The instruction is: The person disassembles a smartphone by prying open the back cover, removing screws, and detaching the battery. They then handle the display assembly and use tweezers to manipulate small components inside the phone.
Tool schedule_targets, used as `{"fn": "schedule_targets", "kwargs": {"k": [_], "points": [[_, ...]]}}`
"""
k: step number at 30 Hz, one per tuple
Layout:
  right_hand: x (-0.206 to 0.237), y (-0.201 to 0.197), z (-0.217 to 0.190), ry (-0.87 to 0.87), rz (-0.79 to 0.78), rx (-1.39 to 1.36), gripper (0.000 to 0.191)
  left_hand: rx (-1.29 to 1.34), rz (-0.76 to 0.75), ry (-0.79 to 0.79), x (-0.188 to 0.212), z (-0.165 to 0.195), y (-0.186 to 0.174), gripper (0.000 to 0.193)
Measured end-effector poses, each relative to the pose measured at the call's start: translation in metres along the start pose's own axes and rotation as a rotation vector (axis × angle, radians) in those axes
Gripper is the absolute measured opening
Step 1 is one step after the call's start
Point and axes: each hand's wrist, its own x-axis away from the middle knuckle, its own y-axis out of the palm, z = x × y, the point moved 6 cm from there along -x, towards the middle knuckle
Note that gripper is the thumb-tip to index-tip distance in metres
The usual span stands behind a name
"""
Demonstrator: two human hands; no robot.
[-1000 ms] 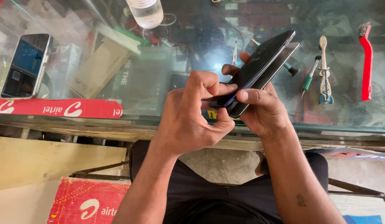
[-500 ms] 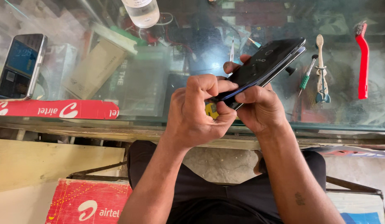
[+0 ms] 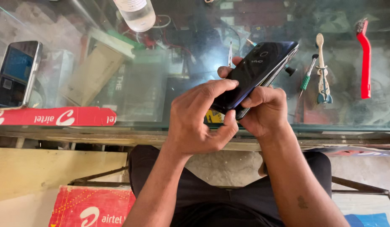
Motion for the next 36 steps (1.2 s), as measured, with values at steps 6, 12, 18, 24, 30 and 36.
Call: {"fn": "schedule_targets", "kwargs": {"k": [6, 12, 18, 24, 30, 36], "points": [[-0.001, 0.006, 0.000, 0.000, 0.073, 0.009, 0.061, 0.012, -0.059, -0.058, 0.011, -0.015, -0.004, 0.031], [-0.004, 0.015, 0.003, 0.027, 0.120, 0.036, 0.071, -0.100, 0.102, -0.074, 0.022, -0.012, -0.004, 0.030], [-0.003, -0.012, 0.001, -0.014, 0.360, 0.155, 0.055, -0.196, 0.278, -0.226, 0.033, -0.013, -0.015, 0.045], [0.001, -0.023, -0.002, -0.135, 0.519, 0.355, 0.052, 0.182, 0.371, -0.462, 0.046, -0.028, -0.022, 0.066], [-0.006, -0.004, -0.005, -0.209, 0.374, 0.410, 0.053, 0.416, 0.472, -0.566, 0.057, -0.050, -0.028, 0.064], [-0.004, 0.003, -0.013, -0.209, 0.350, 0.547, 0.054, 0.437, 0.513, -0.623, 0.070, -0.060, -0.035, 0.066]]}}
